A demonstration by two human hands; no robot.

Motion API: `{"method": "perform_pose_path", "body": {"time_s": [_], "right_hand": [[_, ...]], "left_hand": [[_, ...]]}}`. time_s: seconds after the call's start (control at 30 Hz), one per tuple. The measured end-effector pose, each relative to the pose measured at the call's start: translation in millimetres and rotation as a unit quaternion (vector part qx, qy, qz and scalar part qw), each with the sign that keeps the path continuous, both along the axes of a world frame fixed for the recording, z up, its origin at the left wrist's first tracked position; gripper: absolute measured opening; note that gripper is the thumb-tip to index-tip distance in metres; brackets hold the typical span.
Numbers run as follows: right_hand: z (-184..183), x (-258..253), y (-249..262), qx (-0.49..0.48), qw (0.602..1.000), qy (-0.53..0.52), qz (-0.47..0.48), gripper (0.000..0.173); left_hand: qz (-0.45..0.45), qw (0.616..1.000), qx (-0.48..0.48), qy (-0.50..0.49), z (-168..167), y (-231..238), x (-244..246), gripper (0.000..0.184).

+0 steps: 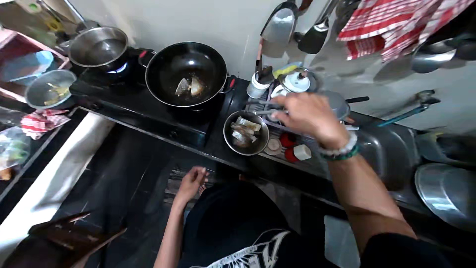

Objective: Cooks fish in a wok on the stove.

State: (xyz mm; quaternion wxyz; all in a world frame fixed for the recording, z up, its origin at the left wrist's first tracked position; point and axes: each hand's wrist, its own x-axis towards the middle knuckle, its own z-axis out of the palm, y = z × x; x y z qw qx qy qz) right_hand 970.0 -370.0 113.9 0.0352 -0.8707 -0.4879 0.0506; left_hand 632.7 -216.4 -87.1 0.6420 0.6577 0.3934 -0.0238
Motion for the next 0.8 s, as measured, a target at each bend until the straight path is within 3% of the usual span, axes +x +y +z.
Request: {"method": "perform_pose_path", "body": {"time_s": [0.17,0.3,0.5,0.8], "right_hand": [[-89.7,-41.1,-33.8,-0.092,0.99,0.076,-0.072,0.037],[-117.9,-57.6,-39.0,-0.129,0.98,0.106,-0.111,0.043],[-128.0,-49.1,-36.3,-0.111,0.977,0.131,-0.125,0.041],[-124.6,-42.7,-50.7,-0.116,0.979,0.132,-0.101,0.039]], "left_hand": [[-0.059,0.998,-0.014,-0.009,9.3,-16.3,89.7,0.045],[-0.012,1.0,-0.016,-0.001,-6.5,-33.5,130.9,0.042],[0.05,0.997,0.001,-0.05,-13.6,-45.5,141.3,0.027],[0.089,0.993,-0.008,-0.08,-19.2,-49.5,143.8,0.024]]}}
